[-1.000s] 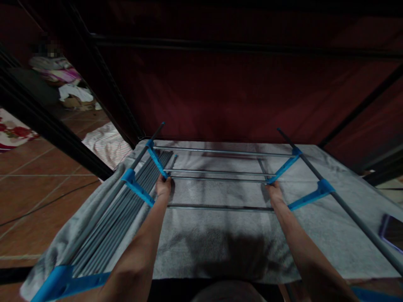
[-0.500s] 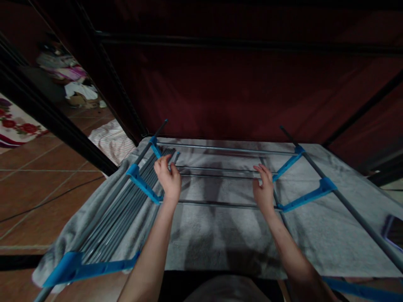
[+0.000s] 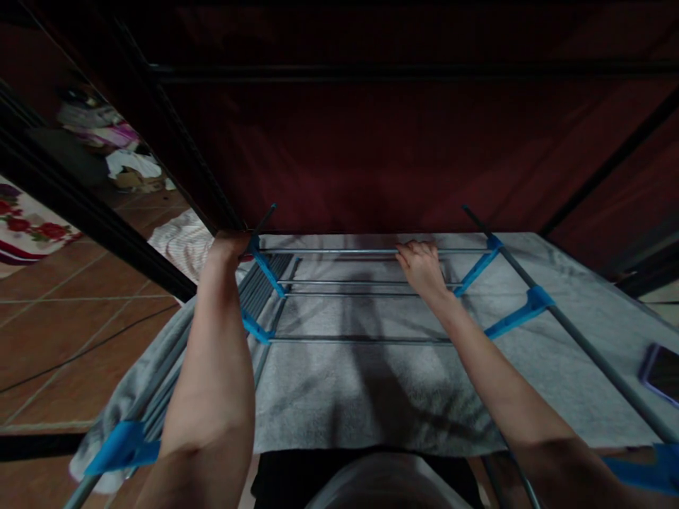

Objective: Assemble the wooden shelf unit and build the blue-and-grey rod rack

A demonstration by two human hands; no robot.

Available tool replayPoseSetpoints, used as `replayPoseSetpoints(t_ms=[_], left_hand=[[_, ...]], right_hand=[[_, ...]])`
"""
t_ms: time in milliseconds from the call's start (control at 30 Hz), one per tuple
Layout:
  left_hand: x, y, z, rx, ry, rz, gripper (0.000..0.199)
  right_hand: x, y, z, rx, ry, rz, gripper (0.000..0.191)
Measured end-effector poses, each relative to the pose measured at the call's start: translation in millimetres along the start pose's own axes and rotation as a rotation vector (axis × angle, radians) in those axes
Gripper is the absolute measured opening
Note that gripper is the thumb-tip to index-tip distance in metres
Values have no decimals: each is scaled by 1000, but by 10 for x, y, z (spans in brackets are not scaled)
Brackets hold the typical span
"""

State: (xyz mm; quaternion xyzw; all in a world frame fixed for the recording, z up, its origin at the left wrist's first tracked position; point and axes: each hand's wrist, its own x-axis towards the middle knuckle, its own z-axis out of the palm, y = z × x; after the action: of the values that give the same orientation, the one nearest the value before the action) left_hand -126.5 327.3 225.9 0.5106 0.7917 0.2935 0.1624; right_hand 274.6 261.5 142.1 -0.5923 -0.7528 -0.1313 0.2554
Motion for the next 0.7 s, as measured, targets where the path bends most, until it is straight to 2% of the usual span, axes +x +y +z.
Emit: replayPoseSetpoints(t_ms=[67, 200, 400, 533, 700], left_hand=[[21, -27, 25, -95, -45, -103, 30], [33, -38, 75, -204, -34, -168, 16], [52, -51, 121, -286, 6, -154, 4], [63, -71, 130, -293, 22, -134, 2], [33, -71, 132, -278, 32, -108, 5]], right_hand=[[13, 26, 31, 6, -7, -3, 36], [45, 67, 59, 28, 4, -1, 34], [61, 102, 81, 22, 1, -12, 34], [82, 85, 93, -36, 12, -45, 34], [187, 73, 64, -134, -54, -82, 37]])
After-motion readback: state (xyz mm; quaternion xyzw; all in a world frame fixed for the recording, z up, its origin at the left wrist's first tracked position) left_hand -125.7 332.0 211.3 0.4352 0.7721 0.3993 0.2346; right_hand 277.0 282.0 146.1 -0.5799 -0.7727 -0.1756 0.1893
